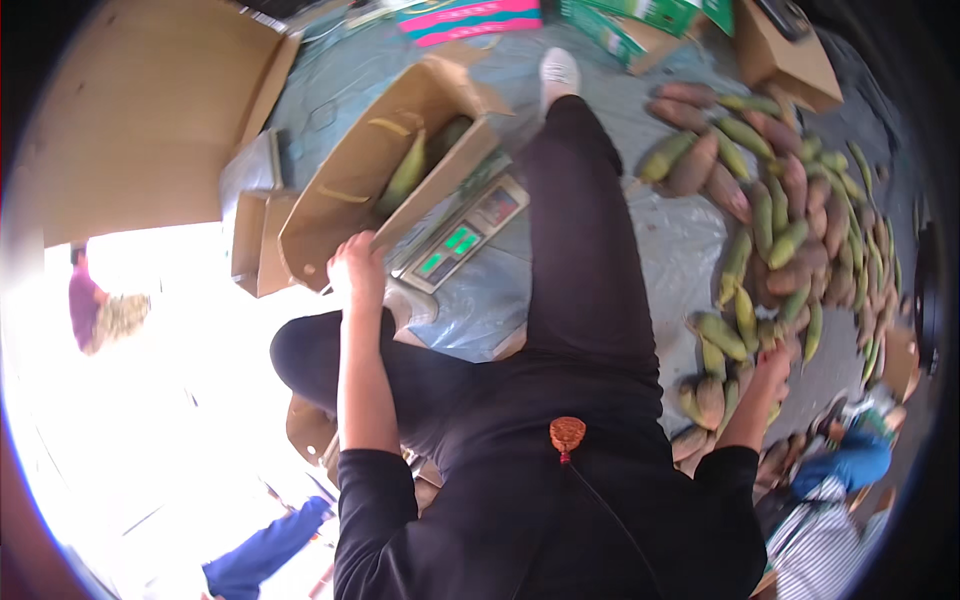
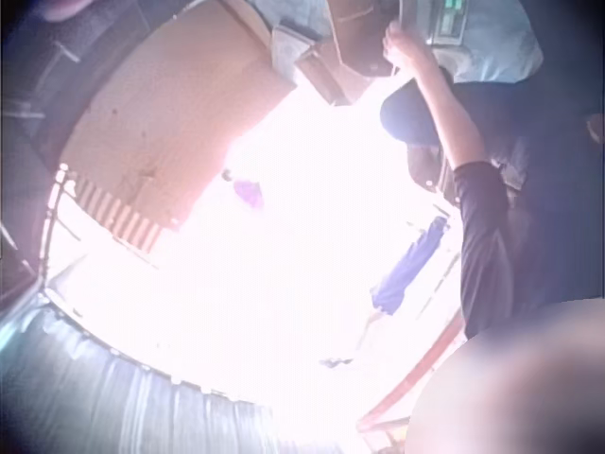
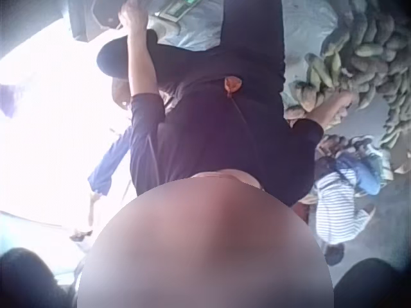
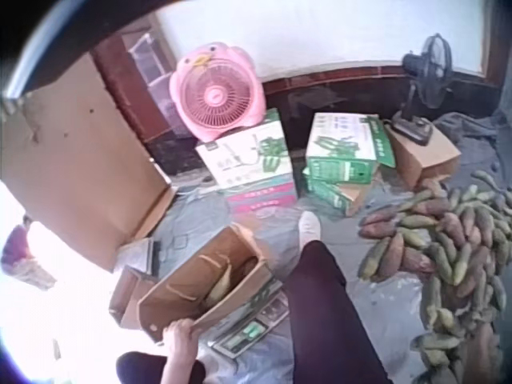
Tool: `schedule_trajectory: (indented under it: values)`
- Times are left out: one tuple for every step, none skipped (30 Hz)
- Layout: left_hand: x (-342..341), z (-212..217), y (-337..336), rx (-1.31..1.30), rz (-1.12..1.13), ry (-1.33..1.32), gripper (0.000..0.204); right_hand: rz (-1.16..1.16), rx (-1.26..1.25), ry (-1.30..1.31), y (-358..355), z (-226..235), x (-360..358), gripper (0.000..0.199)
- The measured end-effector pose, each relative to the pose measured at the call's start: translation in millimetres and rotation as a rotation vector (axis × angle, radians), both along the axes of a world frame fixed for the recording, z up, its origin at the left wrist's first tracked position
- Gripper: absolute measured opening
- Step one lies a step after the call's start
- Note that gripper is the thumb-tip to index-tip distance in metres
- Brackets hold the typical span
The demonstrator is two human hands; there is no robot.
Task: Sort and weigh long green vegetables (likely loofah or similar) into cardboard boxes.
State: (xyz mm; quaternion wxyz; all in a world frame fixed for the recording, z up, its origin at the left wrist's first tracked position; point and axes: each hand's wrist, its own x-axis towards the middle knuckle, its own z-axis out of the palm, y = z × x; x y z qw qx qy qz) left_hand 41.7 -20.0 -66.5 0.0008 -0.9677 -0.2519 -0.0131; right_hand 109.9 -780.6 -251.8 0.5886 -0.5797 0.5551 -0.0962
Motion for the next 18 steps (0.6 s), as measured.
schedule_trajectory:
  values:
    - [-1,-2,-3,-0.023,0.01,0.012,0.021,-0.098,0.085,-0.118,-7,6,4,0.017]
    - [-6,3,-4,-0.024,0.014,-0.008,0.021,-0.048,0.102,-0.126,2,13,18,0.017]
    - [-8,5,-4,-0.029,0.008,-0.026,0.021,-0.042,0.152,-0.175,8,23,31,0.017]
    - [-8,5,-4,-0.052,-0.004,-0.04,0.019,-0.049,0.195,-0.223,9,33,38,0.016]
    - [-9,3,-5,-0.061,-0.015,-0.052,0.016,-0.025,0.198,-0.228,10,43,45,0.016]
    - [-7,1,-7,-0.077,-0.028,-0.083,0.014,0.04,0.146,-0.268,4,55,52,0.015]
    - [-6,2,-8,-0.09,-0.038,-0.111,0.013,0.106,0.097,-0.305,1,68,63,0.015]
    - [-13,9,-6,-0.064,-0.005,-0.106,0.013,0.105,0.101,-0.317,52,86,79,0.011]
    - [-11,9,-6,-0.072,-0.001,-0.094,0.015,0.121,0.089,-0.329,69,104,93,0.011]
    - [-10,9,-7,-0.08,0.001,-0.077,0.017,0.147,0.092,-0.396,79,117,104,0.009]
    - [-7,10,-8,-0.091,0.013,-0.086,0.017,0.175,0.096,-0.461,89,128,114,0.008]
    - [-6,11,-7,-0.095,0.001,-0.104,0.017,0.292,0.094,-0.51,106,143,123,0.007]
    - [-9,10,-7,-0.098,-0.008,-0.114,0.016,0.309,0.088,-0.506,126,160,130,0.007]
    - [-10,6,-4,-0.079,-0.001,-0.101,0.017,0.467,0.107,-0.525,153,181,144,0.007]
    - [-9,5,-2,-0.082,0.017,-0.109,0.017,0.625,0.127,-0.543,182,201,157,0.007]
    - [-8,6,-3,-0.096,0.0,-0.113,0.017,0.694,0.09,-0.574,215,221,164,0.008]
    - [-8,6,-4,-0.106,-0.016,-0.116,0.017,0.764,0.058,-0.606,246,240,172,0.009]
    - [-10,3,-2,-0.096,-0.018,-0.124,0.018,0.847,0.07,-0.665,270,255,185,0.01]
